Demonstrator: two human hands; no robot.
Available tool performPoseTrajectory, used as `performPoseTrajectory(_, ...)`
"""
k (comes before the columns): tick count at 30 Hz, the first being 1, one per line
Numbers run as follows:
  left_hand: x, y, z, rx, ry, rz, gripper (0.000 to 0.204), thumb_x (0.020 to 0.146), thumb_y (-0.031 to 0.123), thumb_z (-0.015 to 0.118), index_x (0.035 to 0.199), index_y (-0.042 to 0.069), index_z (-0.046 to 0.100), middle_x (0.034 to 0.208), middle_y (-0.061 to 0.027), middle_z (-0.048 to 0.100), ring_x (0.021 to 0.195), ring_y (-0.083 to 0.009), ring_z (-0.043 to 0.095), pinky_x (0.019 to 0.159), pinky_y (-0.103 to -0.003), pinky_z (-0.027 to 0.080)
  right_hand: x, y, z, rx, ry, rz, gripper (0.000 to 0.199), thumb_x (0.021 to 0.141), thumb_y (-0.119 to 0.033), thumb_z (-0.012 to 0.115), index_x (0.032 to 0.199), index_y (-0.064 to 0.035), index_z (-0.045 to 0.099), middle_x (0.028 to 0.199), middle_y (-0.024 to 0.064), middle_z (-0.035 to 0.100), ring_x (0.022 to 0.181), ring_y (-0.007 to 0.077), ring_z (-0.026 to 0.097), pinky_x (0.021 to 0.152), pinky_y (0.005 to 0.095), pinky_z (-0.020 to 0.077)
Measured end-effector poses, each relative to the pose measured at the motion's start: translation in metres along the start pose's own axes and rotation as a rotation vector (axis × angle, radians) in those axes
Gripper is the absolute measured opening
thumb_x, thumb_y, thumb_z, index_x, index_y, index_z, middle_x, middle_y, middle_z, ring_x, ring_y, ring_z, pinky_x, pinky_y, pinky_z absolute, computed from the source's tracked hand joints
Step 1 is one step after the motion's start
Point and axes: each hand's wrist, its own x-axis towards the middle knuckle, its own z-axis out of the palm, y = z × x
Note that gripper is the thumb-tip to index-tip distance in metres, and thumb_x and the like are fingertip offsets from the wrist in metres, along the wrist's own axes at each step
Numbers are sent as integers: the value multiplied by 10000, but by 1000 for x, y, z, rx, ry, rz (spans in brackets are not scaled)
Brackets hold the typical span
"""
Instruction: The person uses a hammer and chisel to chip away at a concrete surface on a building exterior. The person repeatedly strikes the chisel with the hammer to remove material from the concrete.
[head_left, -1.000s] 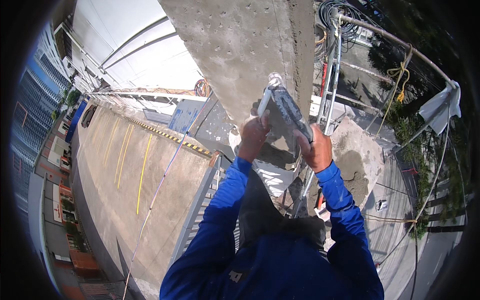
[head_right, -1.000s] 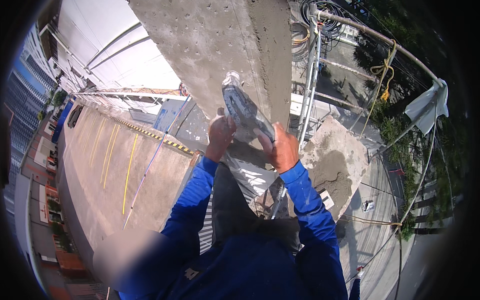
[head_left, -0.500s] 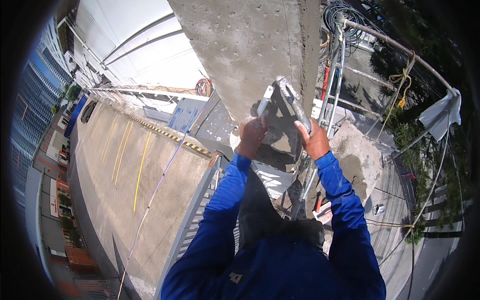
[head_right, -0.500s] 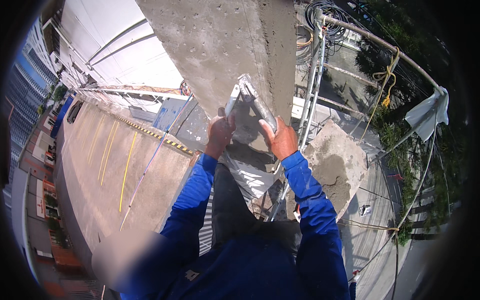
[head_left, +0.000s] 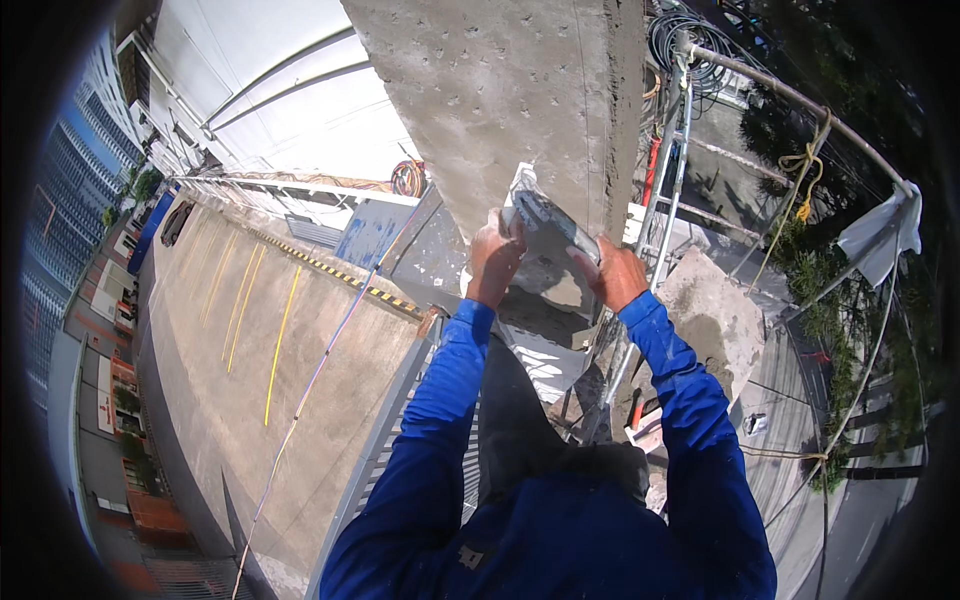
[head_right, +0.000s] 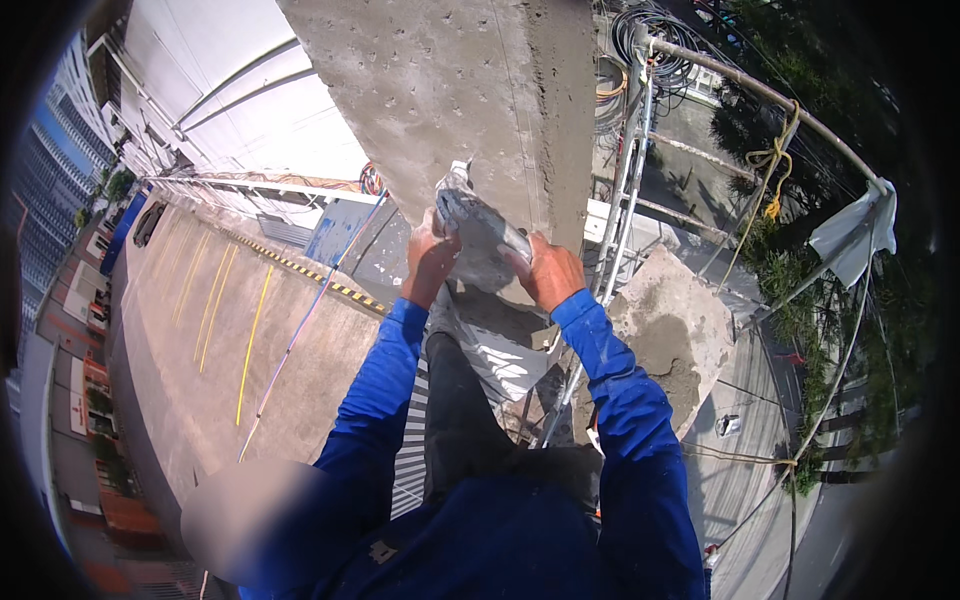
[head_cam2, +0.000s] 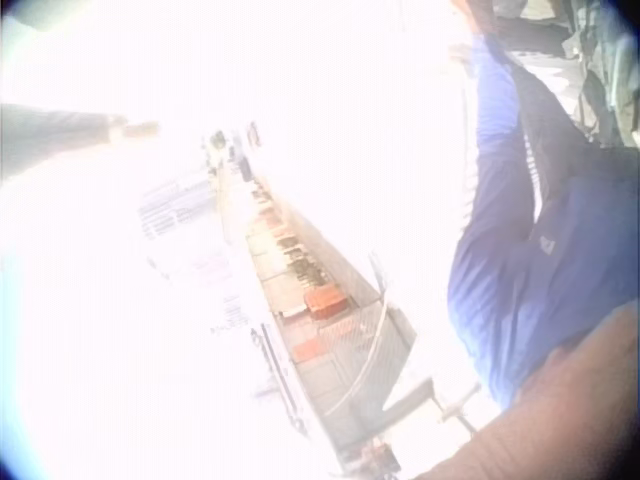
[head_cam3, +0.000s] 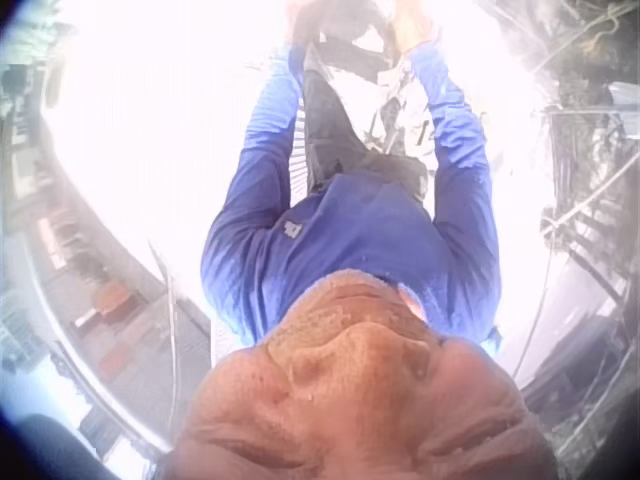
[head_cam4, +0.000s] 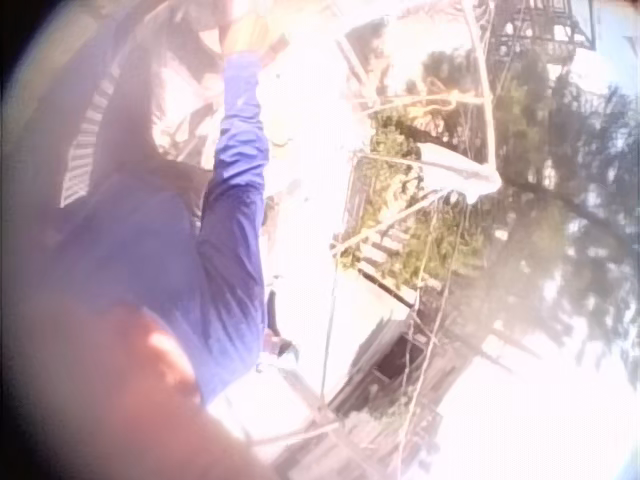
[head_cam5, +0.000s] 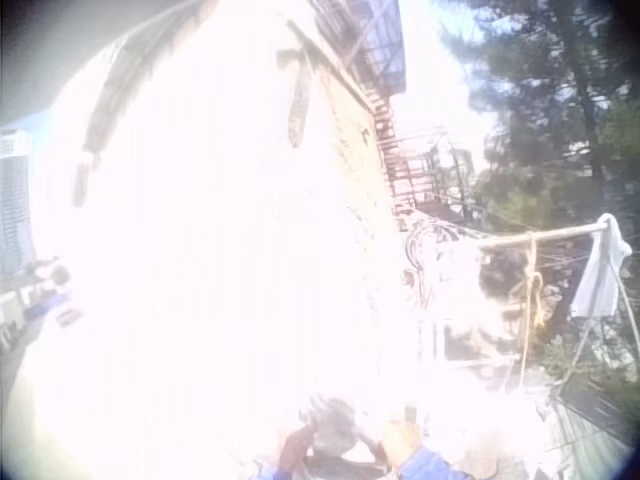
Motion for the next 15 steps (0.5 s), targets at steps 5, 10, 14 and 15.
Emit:
performPoseTrajectory(5, 4, -43, 13, -226, 134, 263, 261, 910, 276, 624, 987, 34, 563, 760, -230, 603, 678, -409, 595, 577, -467, 447, -23, -71, -36, 310, 174, -312, 432, 787, -386, 750, 948, -36, 554, 736, 158, 629, 657, 367, 643, 561, 434, 501)
performPoseTrajectory(10, 9, -28, 2, -265, 43, -11, 318, 894, 295, 611, 945, -12, 544, 750, -257, 580, 681, -410, 588, 581, -463, 441, -21, -90, -45, 456, 298, -851, 471, 679, -392, 790, 915, -59, 555, 752, 111, 602, 631, 320, 621, 541, 388, 500)
performPoseTrajectory(14, 15, -30, 13, -72, 163, -2, 357, 858, 304, 620, 956, -28, 535, 752, -255, 596, 720, -434, 591, 612, -478, 448, 29, -27, -1, 35, -65, -167, 424, 827, -424, 692, 922, -28, 573, 784, 191, 627, 684, 379, 638, 571, 442, 509)
performPoseTrajectory(15, 16, -27, 9, -179, 138, 41, 361, 852, 306, 624, 962, -28, 538, 771, -254, 602, 739, -436, 594, 633, -482, 453, 24, -24, 6, 39, -80, -115, 430, 841, -435, 676, 928, -27, 572, 789, 197, 630, 689, 382, 638, 574, 445, 510)
